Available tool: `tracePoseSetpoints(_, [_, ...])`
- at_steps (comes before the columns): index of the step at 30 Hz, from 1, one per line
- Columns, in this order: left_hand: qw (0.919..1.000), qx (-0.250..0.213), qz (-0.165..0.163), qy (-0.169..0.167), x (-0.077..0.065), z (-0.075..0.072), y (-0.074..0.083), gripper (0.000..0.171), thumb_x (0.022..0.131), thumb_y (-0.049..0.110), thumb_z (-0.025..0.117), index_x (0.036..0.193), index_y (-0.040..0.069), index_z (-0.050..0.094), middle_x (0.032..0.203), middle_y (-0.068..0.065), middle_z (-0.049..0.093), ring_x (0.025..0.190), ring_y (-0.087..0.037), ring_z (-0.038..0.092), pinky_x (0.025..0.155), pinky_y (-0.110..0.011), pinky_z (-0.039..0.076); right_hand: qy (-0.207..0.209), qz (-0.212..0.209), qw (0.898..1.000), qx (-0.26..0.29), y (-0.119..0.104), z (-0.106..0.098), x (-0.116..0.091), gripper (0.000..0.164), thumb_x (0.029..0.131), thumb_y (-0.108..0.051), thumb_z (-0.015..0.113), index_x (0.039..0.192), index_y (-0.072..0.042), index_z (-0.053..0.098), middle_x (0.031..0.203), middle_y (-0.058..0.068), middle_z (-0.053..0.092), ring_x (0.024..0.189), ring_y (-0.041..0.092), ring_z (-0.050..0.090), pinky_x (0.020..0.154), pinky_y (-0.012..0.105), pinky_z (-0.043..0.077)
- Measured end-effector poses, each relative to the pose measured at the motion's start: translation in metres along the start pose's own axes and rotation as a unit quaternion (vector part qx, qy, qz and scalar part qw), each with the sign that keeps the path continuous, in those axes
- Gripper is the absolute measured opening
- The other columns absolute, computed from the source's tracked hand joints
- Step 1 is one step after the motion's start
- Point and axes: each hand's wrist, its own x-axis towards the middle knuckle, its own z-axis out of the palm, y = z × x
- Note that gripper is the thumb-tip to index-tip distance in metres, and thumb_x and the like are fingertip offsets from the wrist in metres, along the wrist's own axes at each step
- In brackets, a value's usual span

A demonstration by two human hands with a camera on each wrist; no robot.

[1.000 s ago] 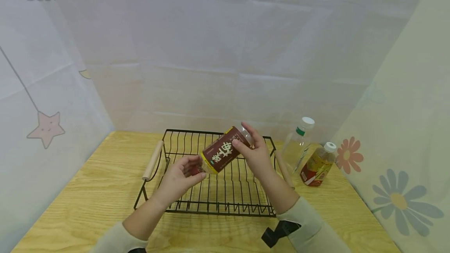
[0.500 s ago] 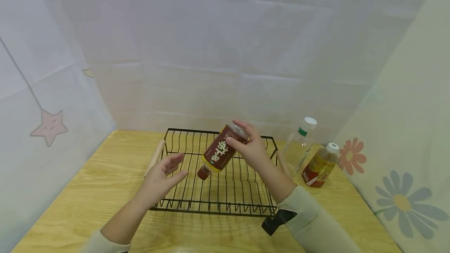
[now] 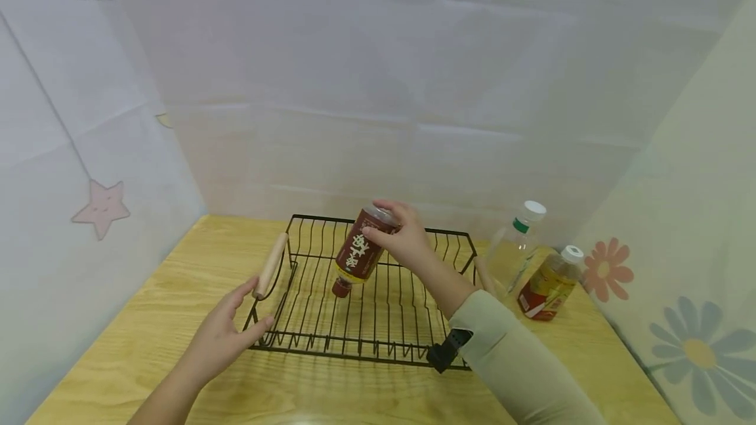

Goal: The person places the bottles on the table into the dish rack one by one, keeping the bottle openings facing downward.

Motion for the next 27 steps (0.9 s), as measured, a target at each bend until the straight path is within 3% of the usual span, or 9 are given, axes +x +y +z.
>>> tracePoseSetpoints(4, [0.9998, -0.022, -0.004, -0.002, -0.007, 0.009, -0.003, 0.090, 0.086, 0.032, 0.075, 0.153, -0.001, 0.026, 0.157, -0.027, 0.026, 0.142, -0.054, 0.023, 0.105, -0.077, 0.024, -0.009, 0.006, 1.000, -0.001, 0.000, 0.005, 0.008, 0.059, 0.087, -0.033, 0.074, 0.141, -0.025, 0.052, 0.154, 0.007, 0.029, 0.125, 0.037, 0.049, 0.088, 0.049, 0.057])
tracePoseSetpoints(13, [0.9999, 0.000, -0.005, 0.012, -0.013, 0.024, -0.001, 0.106, 0.079, 0.035, 0.081, 0.157, 0.004, 0.015, 0.160, -0.027, 0.016, 0.140, -0.057, 0.023, 0.103, -0.078, 0.023, -0.011, 0.015, 1.000, -0.011, 0.002, 0.014, 0.029, 0.066, 0.086, -0.033, 0.074, 0.145, -0.022, 0.045, 0.149, 0.009, 0.037, 0.130, 0.035, 0.047, 0.095, 0.052, 0.054])
tracePoseSetpoints(27, [0.9998, 0.007, 0.001, 0.019, -0.017, 0.031, 0.003, 0.108, 0.078, 0.039, 0.081, 0.157, 0.005, 0.016, 0.162, -0.023, 0.015, 0.141, -0.054, 0.024, 0.103, -0.076, 0.025, -0.058, 0.028, 0.997, 0.030, 0.006, 0.042, 0.041, 0.077, 0.086, -0.027, 0.075, 0.151, -0.017, 0.036, 0.141, 0.015, 0.049, 0.125, 0.034, 0.055, 0.097, 0.049, 0.054])
